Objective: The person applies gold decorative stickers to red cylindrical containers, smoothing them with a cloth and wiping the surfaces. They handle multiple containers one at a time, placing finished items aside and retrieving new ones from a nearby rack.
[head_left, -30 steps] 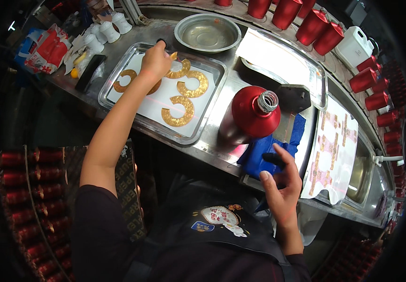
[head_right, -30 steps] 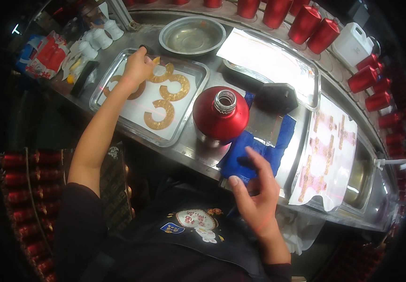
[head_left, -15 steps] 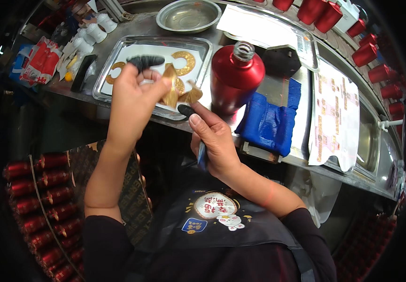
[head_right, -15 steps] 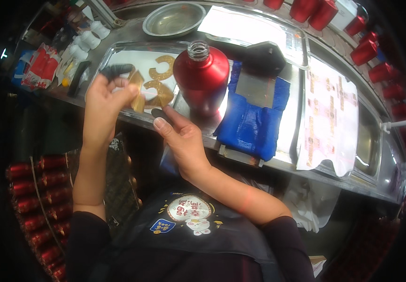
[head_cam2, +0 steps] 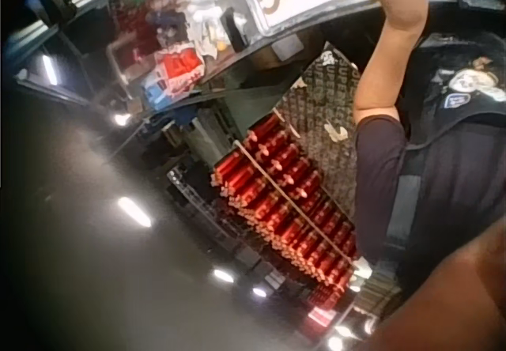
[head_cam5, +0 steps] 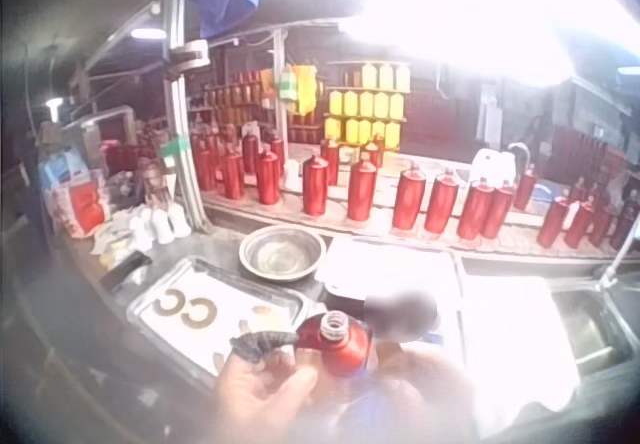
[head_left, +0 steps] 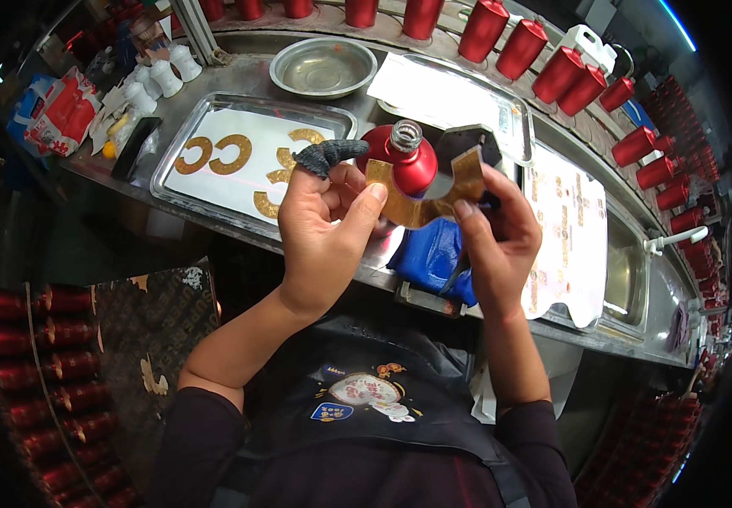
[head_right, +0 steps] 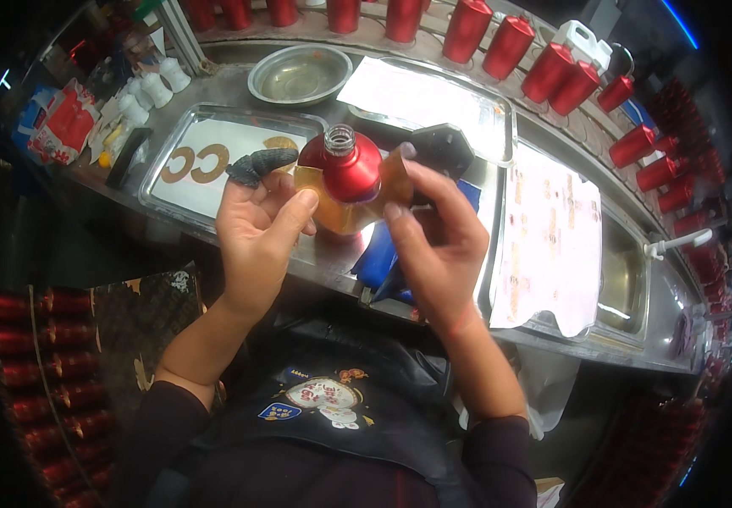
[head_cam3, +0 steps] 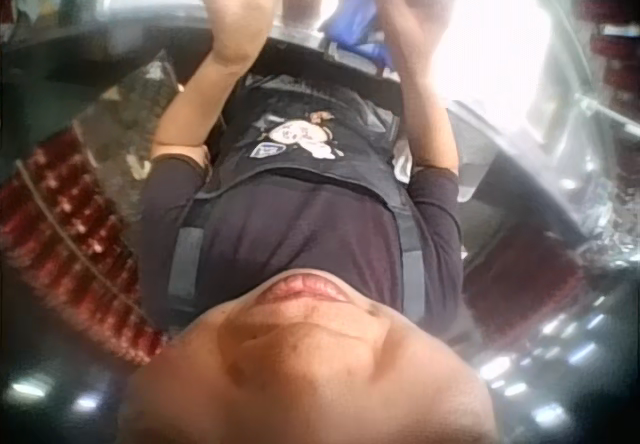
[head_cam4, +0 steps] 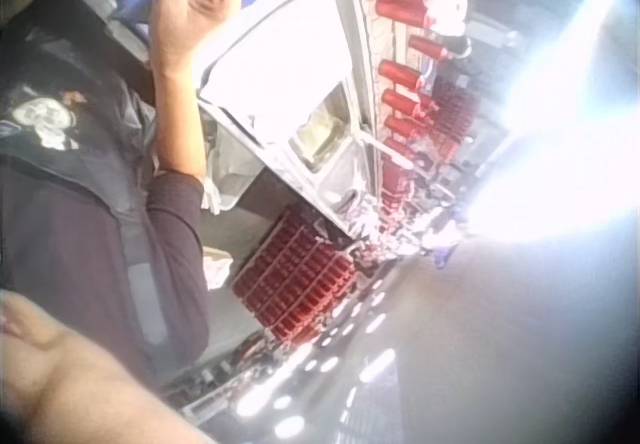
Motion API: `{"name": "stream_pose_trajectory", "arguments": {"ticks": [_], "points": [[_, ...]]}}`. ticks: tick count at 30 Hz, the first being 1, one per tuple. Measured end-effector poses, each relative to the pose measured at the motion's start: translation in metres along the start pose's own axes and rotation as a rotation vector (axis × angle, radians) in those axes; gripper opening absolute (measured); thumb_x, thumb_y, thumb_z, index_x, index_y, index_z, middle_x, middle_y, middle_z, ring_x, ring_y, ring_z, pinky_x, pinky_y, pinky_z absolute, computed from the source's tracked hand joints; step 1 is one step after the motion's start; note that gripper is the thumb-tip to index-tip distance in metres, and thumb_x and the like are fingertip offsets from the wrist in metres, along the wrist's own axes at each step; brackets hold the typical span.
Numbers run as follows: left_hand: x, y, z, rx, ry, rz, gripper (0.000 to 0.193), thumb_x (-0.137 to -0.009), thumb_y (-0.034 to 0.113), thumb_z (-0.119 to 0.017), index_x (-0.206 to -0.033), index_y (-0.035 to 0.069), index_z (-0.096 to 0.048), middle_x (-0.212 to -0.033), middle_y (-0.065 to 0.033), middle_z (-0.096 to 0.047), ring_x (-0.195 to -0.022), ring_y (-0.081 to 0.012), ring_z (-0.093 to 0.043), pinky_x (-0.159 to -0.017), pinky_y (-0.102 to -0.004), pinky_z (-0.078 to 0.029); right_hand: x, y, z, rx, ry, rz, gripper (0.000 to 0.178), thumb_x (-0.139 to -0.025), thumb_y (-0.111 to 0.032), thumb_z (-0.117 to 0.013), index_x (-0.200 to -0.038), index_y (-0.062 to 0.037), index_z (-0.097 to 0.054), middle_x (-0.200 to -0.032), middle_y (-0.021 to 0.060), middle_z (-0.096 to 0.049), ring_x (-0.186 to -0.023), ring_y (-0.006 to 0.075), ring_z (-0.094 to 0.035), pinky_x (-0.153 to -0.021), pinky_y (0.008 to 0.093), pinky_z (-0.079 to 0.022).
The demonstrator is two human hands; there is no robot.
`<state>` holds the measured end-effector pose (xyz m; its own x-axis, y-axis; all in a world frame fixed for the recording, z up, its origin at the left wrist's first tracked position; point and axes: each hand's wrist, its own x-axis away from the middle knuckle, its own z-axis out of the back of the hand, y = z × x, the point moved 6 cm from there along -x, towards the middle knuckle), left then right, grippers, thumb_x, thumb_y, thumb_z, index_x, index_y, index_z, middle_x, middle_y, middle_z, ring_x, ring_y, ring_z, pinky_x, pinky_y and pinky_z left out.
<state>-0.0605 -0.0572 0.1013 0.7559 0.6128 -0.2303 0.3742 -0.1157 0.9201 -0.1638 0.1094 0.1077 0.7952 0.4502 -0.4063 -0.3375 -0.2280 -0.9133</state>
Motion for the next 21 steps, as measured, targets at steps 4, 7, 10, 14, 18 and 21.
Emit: {"name": "stream_pose_trajectory", "arguments": {"ticks": [4, 7, 10, 14, 18, 21], "points": [[-0.013, -0.009, 0.002, -0.016, 0.021, -0.024, 0.027, -0.092, -0.004, -0.066, -0.113, 0.002, -0.05, -0.1, -0.0014, -0.057, -0.083, -0.0039, -0.061, -0.073, -0.0191, -0.051, -0.044, 0.012, -0.005, 0.019, -0.17, 0.005, 0.042, -0.091, 0.001, -0.065, -0.133, 0.0023, -0.061, -0.117, 0.0055, -0.066, -0.099, 0.0084, -0.062, -0.084, 0.022, -0.05], [-0.014, -0.016, 0.009, 0.057, 0.048, -0.001, 0.028, -0.092, -0.005, -0.066, -0.112, 0.002, -0.049, -0.099, -0.0017, -0.055, -0.086, -0.004, -0.059, -0.078, -0.0198, -0.05, -0.065, 0.021, -0.01, -0.041, -0.206, -0.039, 0.05, -0.091, 0.0, -0.065, -0.14, 0.0023, -0.055, -0.116, 0.0057, -0.065, -0.1, 0.0092, -0.062, -0.086, 0.0228, -0.051], [-0.015, -0.025, 0.024, 0.042, 0.165, 0.089, 0.041, -0.09, -0.002, -0.067, -0.128, 0.004, -0.052, -0.099, -0.0008, -0.058, -0.08, -0.0061, -0.056, -0.067, -0.0217, -0.044, -0.069, 0.033, -0.011, -0.151, -0.172, -0.198, 0.055, -0.091, -0.002, -0.065, -0.144, 0.0019, -0.05, -0.11, 0.0036, -0.064, -0.09, 0.0062, -0.06, -0.076, 0.0204, -0.049], [-0.024, -0.025, 0.029, 0.076, 0.138, 0.042, 0.043, -0.094, 0.001, -0.066, -0.134, 0.002, -0.05, -0.126, -0.0089, -0.059, -0.114, -0.0121, -0.058, -0.096, -0.0274, -0.05, -0.052, 0.043, -0.015, -0.374, -0.117, -0.365, 0.067, -0.09, -0.004, -0.065, -0.152, 0.0016, -0.039, -0.104, 0.001, -0.061, -0.066, 0.0016, -0.05, -0.057, 0.0161, -0.039], [-0.027, -0.031, 0.004, 0.102, -0.143, 0.069, 0.056, -0.094, 0.008, -0.069, -0.145, -0.001, -0.045, -0.135, -0.0116, -0.058, -0.122, -0.0161, -0.057, -0.105, -0.0323, -0.046, -0.042, 0.042, -0.022, -0.255, -0.117, -0.185, 0.078, -0.088, -0.002, -0.071, -0.155, 0.0027, -0.031, -0.13, 0.0111, -0.057, -0.074, 0.0039, -0.06, -0.064, 0.0173, -0.048], [-0.028, -0.034, 0.002, 0.131, -0.125, 0.103, 0.054, -0.095, 0.009, -0.068, -0.143, -0.001, -0.047, -0.133, -0.0113, -0.059, -0.119, -0.0162, -0.059, -0.104, -0.032, -0.047, -0.043, 0.046, -0.027, -0.26, -0.127, -0.152, 0.077, -0.088, -0.002, -0.072, -0.154, 0.0037, -0.032, -0.14, 0.0141, -0.051, -0.085, 0.0064, -0.065, -0.071, 0.0187, -0.051]]}}
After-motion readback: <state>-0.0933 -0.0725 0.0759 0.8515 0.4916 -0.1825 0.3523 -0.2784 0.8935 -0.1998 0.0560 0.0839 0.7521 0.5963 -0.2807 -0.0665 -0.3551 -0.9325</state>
